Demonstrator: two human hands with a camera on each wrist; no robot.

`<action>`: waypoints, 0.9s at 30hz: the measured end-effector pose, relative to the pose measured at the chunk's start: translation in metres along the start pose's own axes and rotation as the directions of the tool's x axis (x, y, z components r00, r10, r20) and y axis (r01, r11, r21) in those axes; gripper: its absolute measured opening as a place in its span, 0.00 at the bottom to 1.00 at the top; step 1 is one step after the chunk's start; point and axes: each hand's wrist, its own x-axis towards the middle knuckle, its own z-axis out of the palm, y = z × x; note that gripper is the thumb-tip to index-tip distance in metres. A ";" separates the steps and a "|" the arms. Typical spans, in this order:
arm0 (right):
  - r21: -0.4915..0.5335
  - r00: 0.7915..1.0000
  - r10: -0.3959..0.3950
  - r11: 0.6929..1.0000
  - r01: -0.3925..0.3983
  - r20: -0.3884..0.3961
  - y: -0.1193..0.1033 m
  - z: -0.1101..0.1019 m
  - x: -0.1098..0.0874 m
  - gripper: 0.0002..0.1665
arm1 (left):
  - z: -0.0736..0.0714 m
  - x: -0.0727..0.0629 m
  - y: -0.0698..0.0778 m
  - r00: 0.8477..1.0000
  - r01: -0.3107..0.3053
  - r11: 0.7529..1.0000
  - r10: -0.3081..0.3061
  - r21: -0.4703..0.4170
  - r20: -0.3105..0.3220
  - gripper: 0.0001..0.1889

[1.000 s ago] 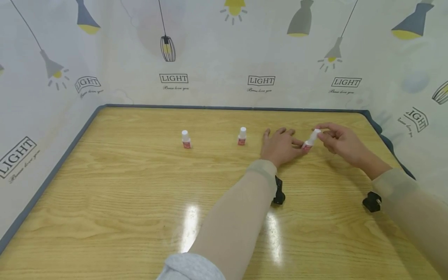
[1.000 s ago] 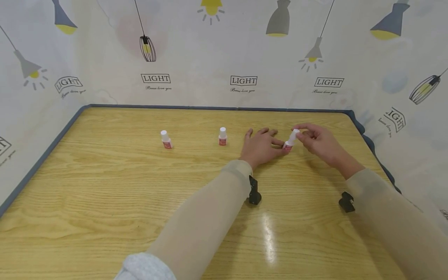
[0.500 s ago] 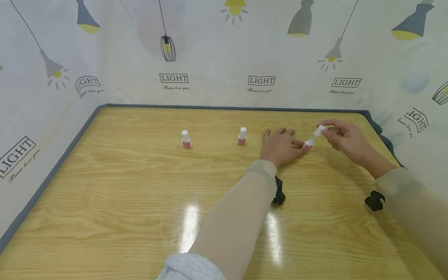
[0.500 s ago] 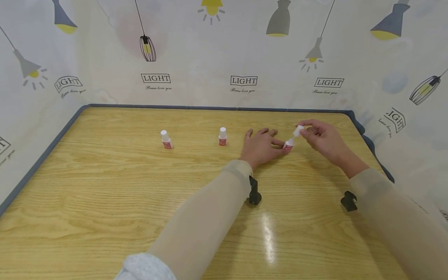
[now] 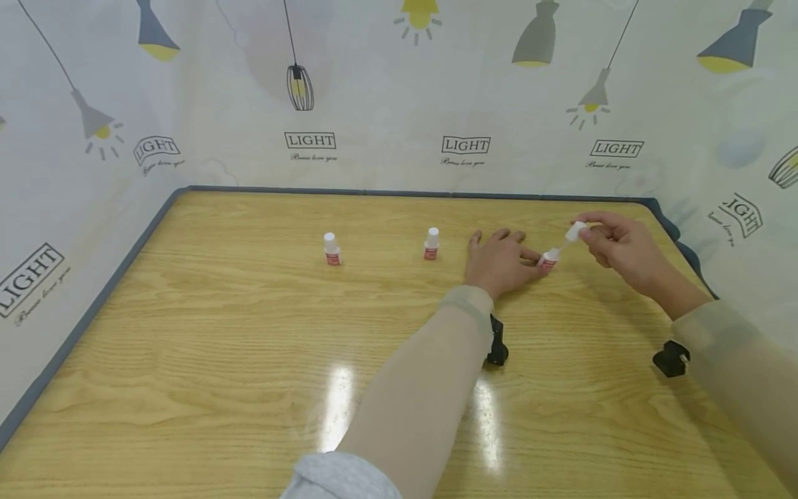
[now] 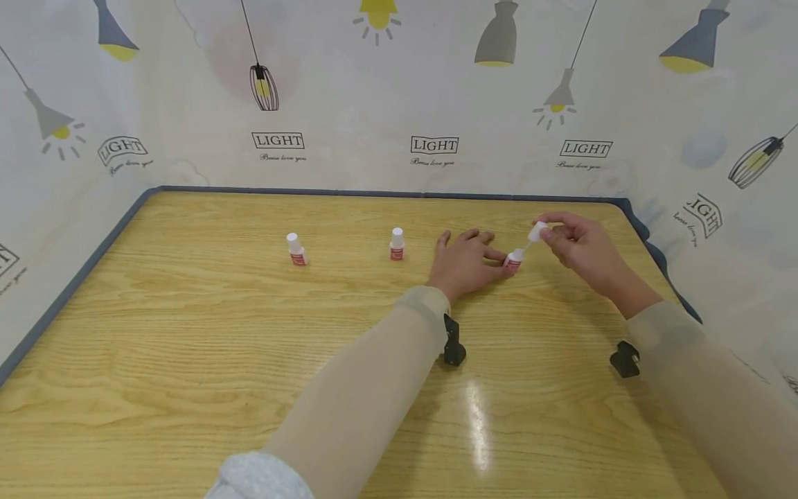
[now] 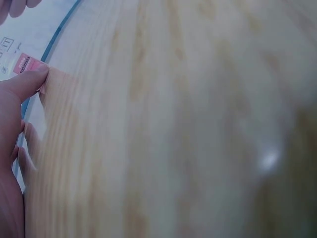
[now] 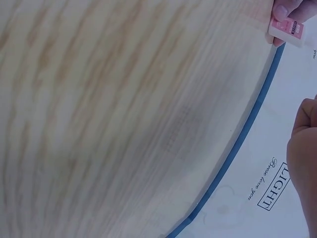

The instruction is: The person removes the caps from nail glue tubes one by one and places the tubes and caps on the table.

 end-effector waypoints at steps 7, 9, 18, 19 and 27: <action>0.000 1.000 0.006 1.000 -0.006 -0.013 0.000 -0.003 0.000 0.14 | 0.001 0.000 0.000 1.000 -0.002 1.000 0.002 0.000 -0.001 0.21; 0.002 1.000 0.006 1.000 -0.006 -0.020 0.000 -0.004 -0.001 0.14 | 0.001 0.000 0.000 1.000 -0.004 1.000 0.004 0.003 -0.001 0.21; -0.070 0.999 0.042 0.997 -0.043 -0.015 -0.004 -0.014 -0.001 0.17 | 0.000 0.000 -0.001 1.000 -0.007 1.000 0.007 0.006 0.000 0.21; -0.083 0.999 0.044 0.996 -0.045 -0.014 -0.004 -0.015 -0.001 0.18 | 0.000 0.000 -0.001 1.000 -0.008 1.000 0.008 0.007 0.000 0.21; -0.060 0.999 0.028 0.998 -0.030 -0.024 -0.003 -0.015 -0.001 0.23 | 0.004 0.003 -0.002 1.000 -0.008 1.000 0.008 -0.003 -0.006 0.21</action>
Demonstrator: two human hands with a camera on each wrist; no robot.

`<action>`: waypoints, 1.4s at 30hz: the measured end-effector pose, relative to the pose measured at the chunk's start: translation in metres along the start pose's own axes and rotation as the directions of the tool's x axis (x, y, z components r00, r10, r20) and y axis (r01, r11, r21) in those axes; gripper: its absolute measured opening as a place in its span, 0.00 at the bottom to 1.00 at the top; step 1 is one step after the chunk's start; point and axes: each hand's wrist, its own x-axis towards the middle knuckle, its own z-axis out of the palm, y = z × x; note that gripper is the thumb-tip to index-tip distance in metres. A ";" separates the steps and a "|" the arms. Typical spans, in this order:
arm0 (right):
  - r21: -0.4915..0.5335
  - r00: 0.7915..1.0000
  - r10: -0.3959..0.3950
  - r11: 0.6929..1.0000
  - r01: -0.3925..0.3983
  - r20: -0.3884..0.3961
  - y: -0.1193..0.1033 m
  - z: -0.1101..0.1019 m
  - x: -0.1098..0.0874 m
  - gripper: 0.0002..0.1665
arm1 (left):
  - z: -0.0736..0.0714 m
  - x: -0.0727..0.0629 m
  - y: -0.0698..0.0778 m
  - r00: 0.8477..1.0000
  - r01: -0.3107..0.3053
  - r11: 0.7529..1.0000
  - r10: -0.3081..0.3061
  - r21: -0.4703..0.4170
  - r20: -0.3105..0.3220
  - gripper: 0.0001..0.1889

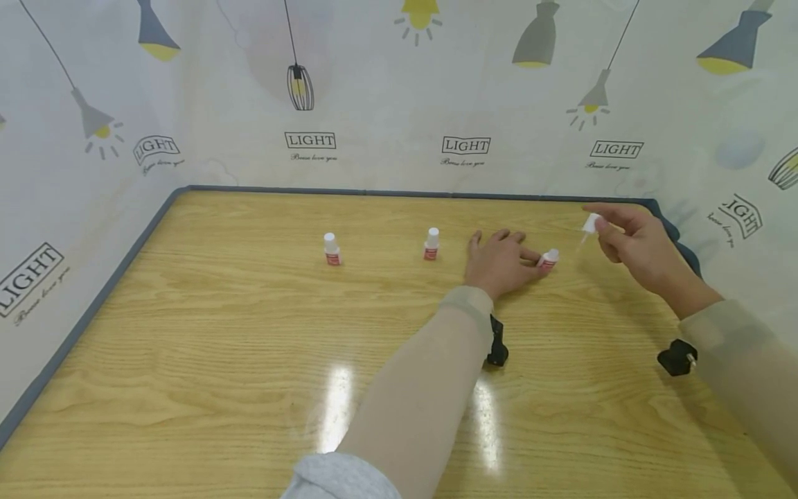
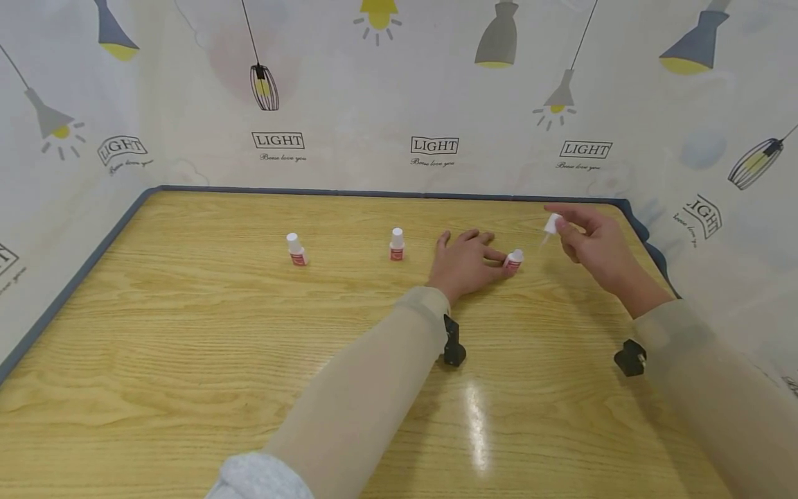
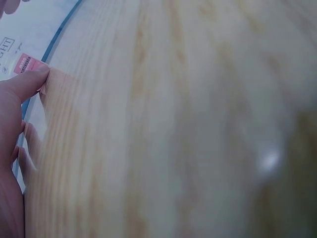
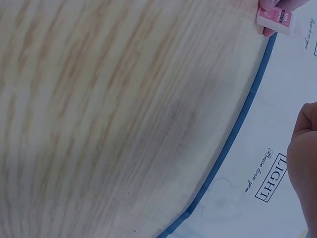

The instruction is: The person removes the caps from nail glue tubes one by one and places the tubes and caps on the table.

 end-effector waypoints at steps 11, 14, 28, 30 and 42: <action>0.097 0.997 0.061 0.994 -0.057 -0.039 0.000 -0.002 0.001 0.20 | 0.001 -0.001 0.000 1.000 0.001 1.000 -0.001 0.004 -0.013 0.20; 0.094 0.990 0.129 0.988 -0.124 -0.054 0.000 -0.003 -0.001 0.16 | 0.001 -0.001 0.000 1.000 0.002 1.000 -0.002 -0.003 -0.009 0.20; -0.064 0.979 0.184 0.982 -0.179 0.093 0.013 0.005 -0.002 0.33 | 0.000 0.000 0.001 1.000 0.010 1.000 -0.009 0.005 -0.004 0.21; -0.027 0.981 0.172 0.985 -0.171 0.089 0.015 0.009 -0.002 0.29 | 0.000 0.000 0.001 1.000 0.007 1.000 -0.007 0.003 -0.008 0.21; -0.207 0.959 0.235 0.958 -0.200 0.160 0.021 0.022 -0.002 0.32 | 0.000 0.000 0.000 1.000 0.002 1.000 -0.002 0.020 -0.010 0.21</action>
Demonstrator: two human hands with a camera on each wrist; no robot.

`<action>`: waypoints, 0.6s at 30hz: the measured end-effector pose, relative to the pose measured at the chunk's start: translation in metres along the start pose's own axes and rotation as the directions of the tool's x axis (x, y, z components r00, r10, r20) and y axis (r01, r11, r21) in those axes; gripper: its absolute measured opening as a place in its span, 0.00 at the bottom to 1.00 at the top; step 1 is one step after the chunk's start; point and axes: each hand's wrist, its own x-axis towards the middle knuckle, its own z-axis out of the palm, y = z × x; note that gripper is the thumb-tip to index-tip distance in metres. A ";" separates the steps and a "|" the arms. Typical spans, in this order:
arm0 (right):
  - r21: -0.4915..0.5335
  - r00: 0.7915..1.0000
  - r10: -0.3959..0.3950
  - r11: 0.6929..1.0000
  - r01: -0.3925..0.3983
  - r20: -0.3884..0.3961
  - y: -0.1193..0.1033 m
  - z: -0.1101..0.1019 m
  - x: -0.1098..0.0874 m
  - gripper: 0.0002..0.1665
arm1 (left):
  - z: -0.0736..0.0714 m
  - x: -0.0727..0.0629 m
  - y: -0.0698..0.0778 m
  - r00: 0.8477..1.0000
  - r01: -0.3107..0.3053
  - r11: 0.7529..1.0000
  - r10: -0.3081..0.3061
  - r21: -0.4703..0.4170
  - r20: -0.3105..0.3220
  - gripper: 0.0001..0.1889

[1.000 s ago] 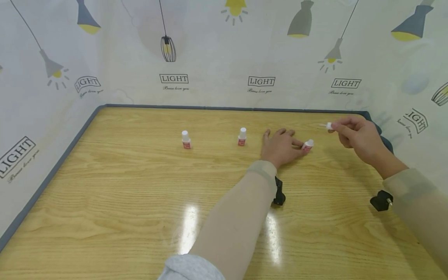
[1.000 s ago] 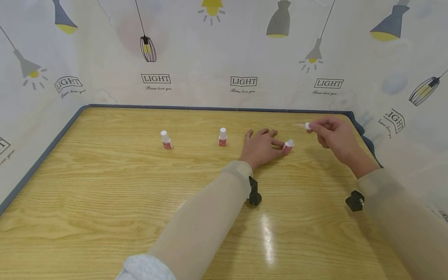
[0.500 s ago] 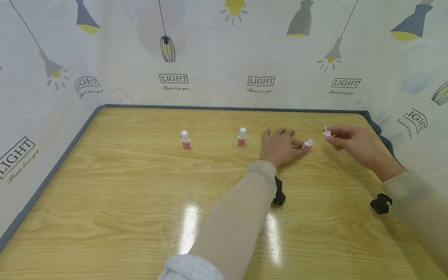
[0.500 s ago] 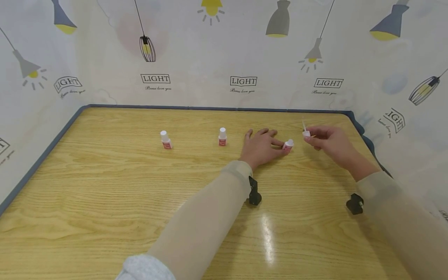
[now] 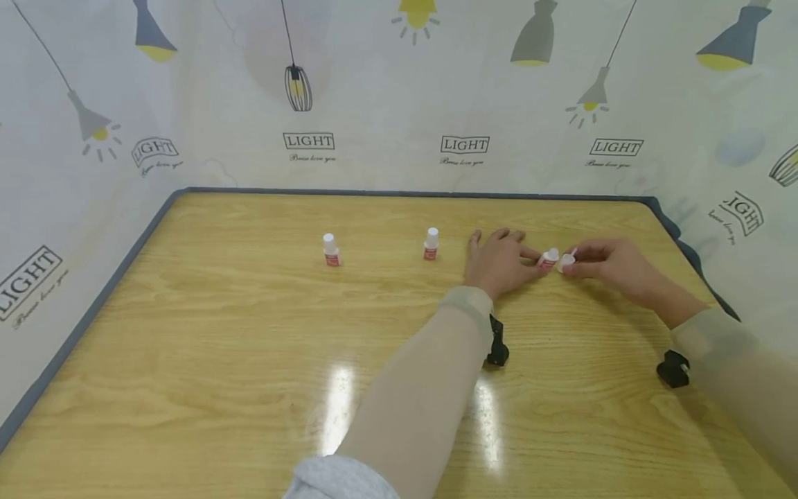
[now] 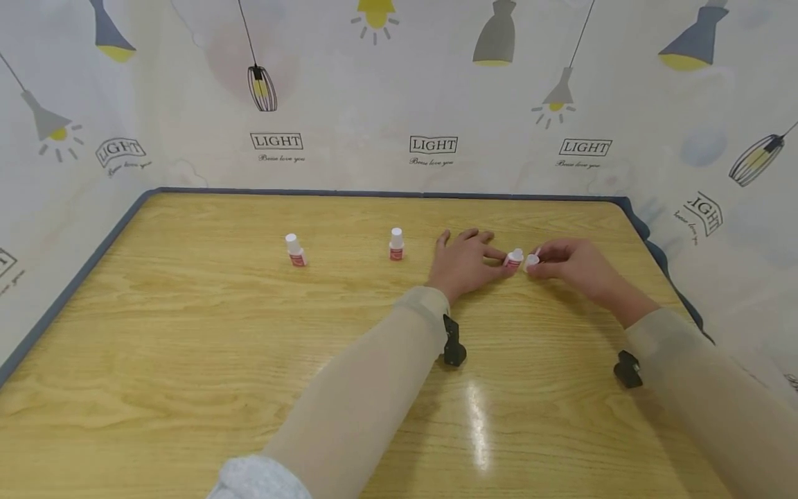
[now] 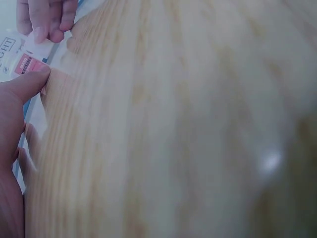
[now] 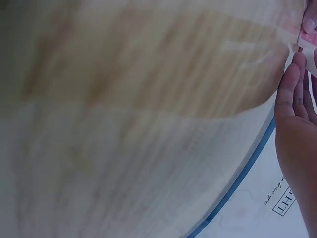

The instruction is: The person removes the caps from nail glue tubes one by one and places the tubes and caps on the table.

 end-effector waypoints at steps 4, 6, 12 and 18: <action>-0.045 1.000 0.008 0.999 -0.007 0.020 0.001 0.002 0.001 0.33 | -0.001 -0.001 0.000 1.000 -0.007 1.000 0.007 0.009 -0.004 0.21; -0.062 1.000 0.019 0.998 -0.017 0.024 0.001 0.004 0.002 0.35 | 0.000 -0.002 0.000 1.000 -0.007 1.000 0.007 0.007 -0.005 0.21; -0.065 0.998 0.031 0.997 -0.027 0.048 -0.001 0.006 0.000 0.36 | -0.001 -0.002 -0.001 1.000 -0.010 1.000 0.010 -0.010 -0.009 0.20; -0.054 0.998 0.027 0.998 -0.024 0.055 -0.003 0.007 -0.002 0.34 | -0.001 -0.002 -0.001 1.000 -0.009 1.000 0.009 -0.023 -0.008 0.20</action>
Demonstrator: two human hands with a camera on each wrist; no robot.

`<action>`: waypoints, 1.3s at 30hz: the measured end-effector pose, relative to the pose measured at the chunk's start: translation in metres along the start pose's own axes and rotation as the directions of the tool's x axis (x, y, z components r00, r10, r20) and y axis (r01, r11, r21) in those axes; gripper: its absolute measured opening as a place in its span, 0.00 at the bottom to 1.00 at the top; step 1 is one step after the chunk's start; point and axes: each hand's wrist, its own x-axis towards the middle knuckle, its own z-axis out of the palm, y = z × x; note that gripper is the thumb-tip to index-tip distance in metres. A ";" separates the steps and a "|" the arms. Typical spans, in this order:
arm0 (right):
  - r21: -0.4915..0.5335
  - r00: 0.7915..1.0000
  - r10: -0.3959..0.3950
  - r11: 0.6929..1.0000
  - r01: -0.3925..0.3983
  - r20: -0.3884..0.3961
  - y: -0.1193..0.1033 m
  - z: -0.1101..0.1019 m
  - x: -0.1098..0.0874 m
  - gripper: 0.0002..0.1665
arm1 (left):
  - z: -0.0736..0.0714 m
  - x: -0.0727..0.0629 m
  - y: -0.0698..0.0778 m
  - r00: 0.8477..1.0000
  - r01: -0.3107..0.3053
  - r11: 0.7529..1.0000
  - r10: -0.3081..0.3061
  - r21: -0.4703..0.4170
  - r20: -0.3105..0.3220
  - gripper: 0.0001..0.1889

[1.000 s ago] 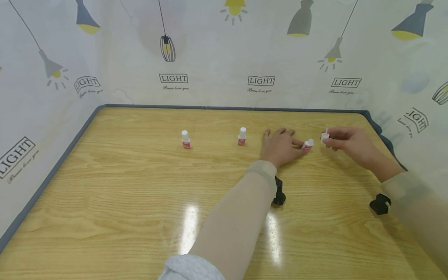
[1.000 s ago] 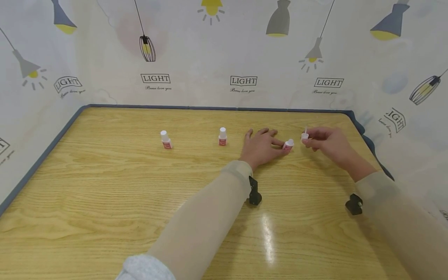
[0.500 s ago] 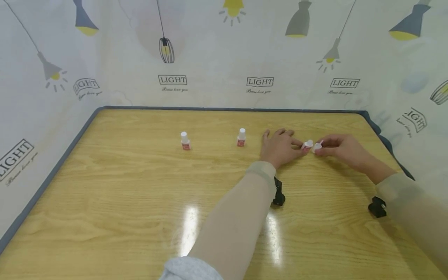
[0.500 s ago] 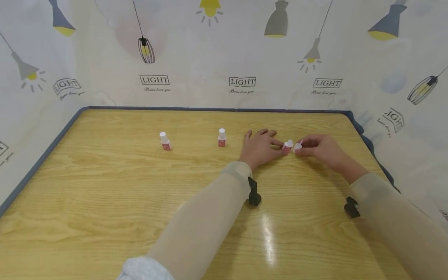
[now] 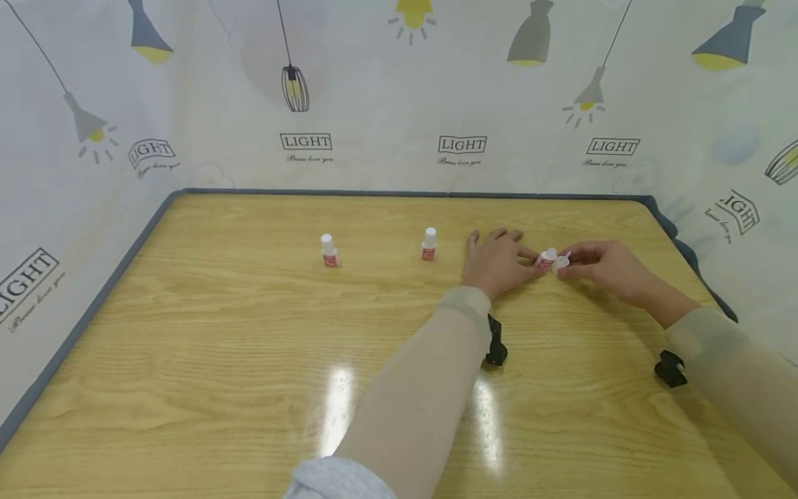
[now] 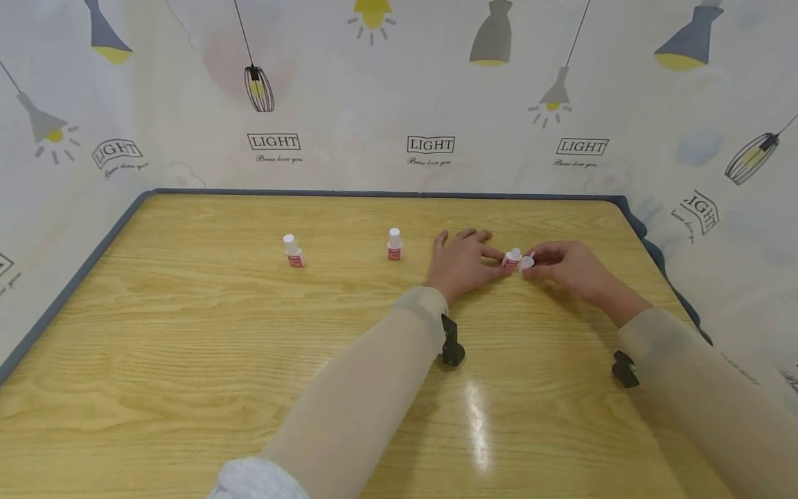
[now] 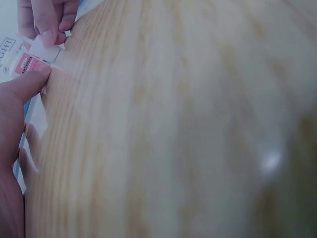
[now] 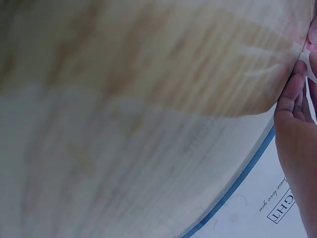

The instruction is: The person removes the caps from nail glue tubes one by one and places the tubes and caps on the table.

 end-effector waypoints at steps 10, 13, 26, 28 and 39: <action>-0.028 1.000 0.009 1.000 -0.008 0.013 0.003 0.000 0.004 0.36 | 0.002 0.000 0.000 1.000 -0.004 1.000 0.004 0.001 -0.007 0.20; -0.032 1.000 0.009 0.999 -0.008 0.011 0.004 0.000 0.003 0.36 | 0.000 -0.002 0.001 1.000 -0.010 1.000 0.010 0.003 -0.004 0.20; -0.071 0.999 -0.006 0.997 0.009 0.046 0.003 -0.008 -0.005 0.40 | 0.006 0.003 0.006 0.999 -0.036 0.999 0.036 0.008 0.014 0.21; -0.076 0.998 -0.018 0.997 0.023 0.065 0.001 -0.012 -0.004 0.41 | 0.008 0.006 0.004 0.999 -0.041 0.999 0.041 0.011 0.009 0.22; -0.088 0.998 -0.044 0.995 0.048 0.053 -0.040 -0.061 -0.010 0.41 | -0.030 0.005 0.003 0.988 -0.104 0.994 0.101 0.027 0.118 0.40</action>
